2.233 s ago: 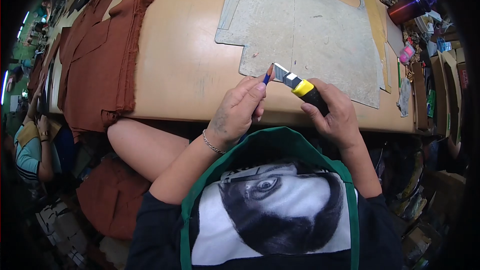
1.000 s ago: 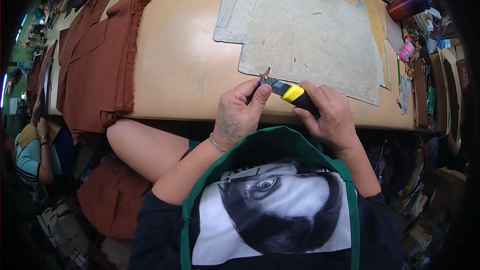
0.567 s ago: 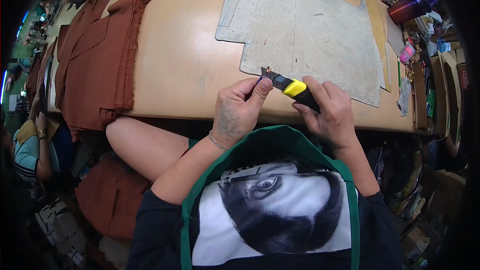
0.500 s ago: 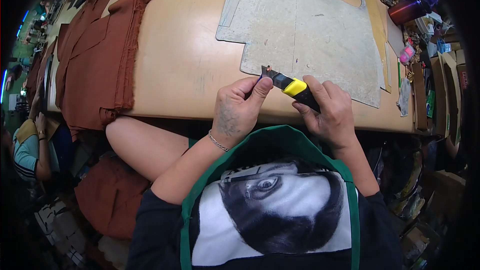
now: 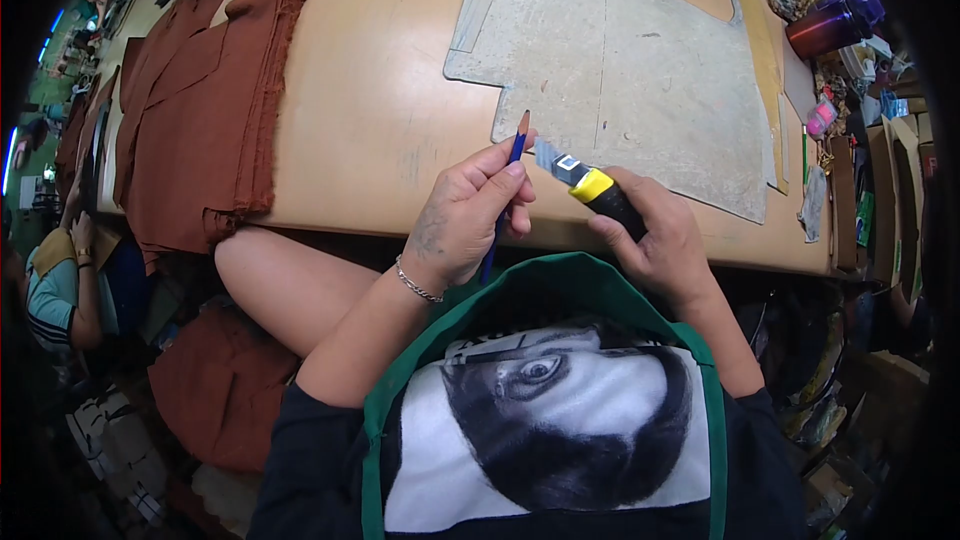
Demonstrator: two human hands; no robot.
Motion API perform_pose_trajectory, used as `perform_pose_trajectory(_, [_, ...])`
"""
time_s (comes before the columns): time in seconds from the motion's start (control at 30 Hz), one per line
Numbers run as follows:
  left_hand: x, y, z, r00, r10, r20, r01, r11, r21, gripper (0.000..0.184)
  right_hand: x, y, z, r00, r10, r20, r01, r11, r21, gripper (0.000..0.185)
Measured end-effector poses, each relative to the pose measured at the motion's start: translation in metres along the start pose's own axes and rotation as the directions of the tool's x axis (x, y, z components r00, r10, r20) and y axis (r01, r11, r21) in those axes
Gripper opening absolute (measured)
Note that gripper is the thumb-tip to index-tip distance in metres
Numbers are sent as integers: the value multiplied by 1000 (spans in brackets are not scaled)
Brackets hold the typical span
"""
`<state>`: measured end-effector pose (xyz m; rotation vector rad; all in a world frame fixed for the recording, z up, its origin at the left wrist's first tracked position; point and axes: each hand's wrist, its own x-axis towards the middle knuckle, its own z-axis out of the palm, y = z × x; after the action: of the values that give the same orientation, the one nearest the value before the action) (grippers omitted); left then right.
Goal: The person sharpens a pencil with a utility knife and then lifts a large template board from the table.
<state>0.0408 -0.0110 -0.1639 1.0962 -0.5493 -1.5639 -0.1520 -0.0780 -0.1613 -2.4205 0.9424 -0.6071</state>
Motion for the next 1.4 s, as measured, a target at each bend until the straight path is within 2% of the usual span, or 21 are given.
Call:
perform_pose_trajectory(0.17, [-1, 2, 0, 994, 10, 111, -17, 998, 64, 38, 2, -3, 0, 1000, -2, 29, 3, 1000, -28, 41])
perform_pose_trajectory(0.27, [-4, 7, 3, 996, -42, 84, 41, 999, 11, 37, 3, -4, -2, 998, -1, 60, 4, 999, -42, 41])
perform_pose_trajectory(0.37, [-4, 4, 3, 994, -7, 106, -1, 997, 77, 36, 2, -5, 0, 998, -12, 59, 15, 998, -61, 42])
perform_pose_trajectory(0.47, [-2, 0, 3, 997, 34, 67, -52, 957, 284, 36, 1, -4, 1, 999, -21, 47, 24, 998, -50, 42])
perform_pose_trajectory(0.6, [-2, -4, 3, 996, 77, 54, -90, 943, 321, 35, 2, -3, 1, 999, -34, 39, 33, 999, 23, 41])
perform_pose_trajectory(0.7, [-3, -7, 3, 988, 147, 52, -156, 925, 346, 33, 1, -3, -1, 998, -30, 57, 29, 1000, 9, 41])
perform_pose_trajectory(0.93, [-3, -9, 3, 985, 162, 52, -170, 920, 354, 32, 1, -4, 0, 997, -37, 63, 37, 999, 3, 39])
perform_pose_trajectory(1.03, [-3, -7, 4, 994, 105, 43, -113, 941, 319, 31, 2, -3, 2, 997, -74, 30, 74, 997, -10, 39])
perform_pose_trajectory(1.1, [-3, -8, 4, 994, 110, 21, -111, 940, 322, 29, 2, -2, 3, 996, -84, 21, 84, 996, -24, 39])
perform_pose_trajectory(1.17, [-2, -15, 4, 982, 186, -16, -166, 910, 379, 27, 2, -5, 0, 998, -53, 43, 57, 993, -99, 39])
perform_pose_trajectory(1.4, [-1, -18, 7, 964, 245, -105, -165, 858, 486, 33, 0, -3, 1, 997, -82, -5, 79, 971, -224, 42])
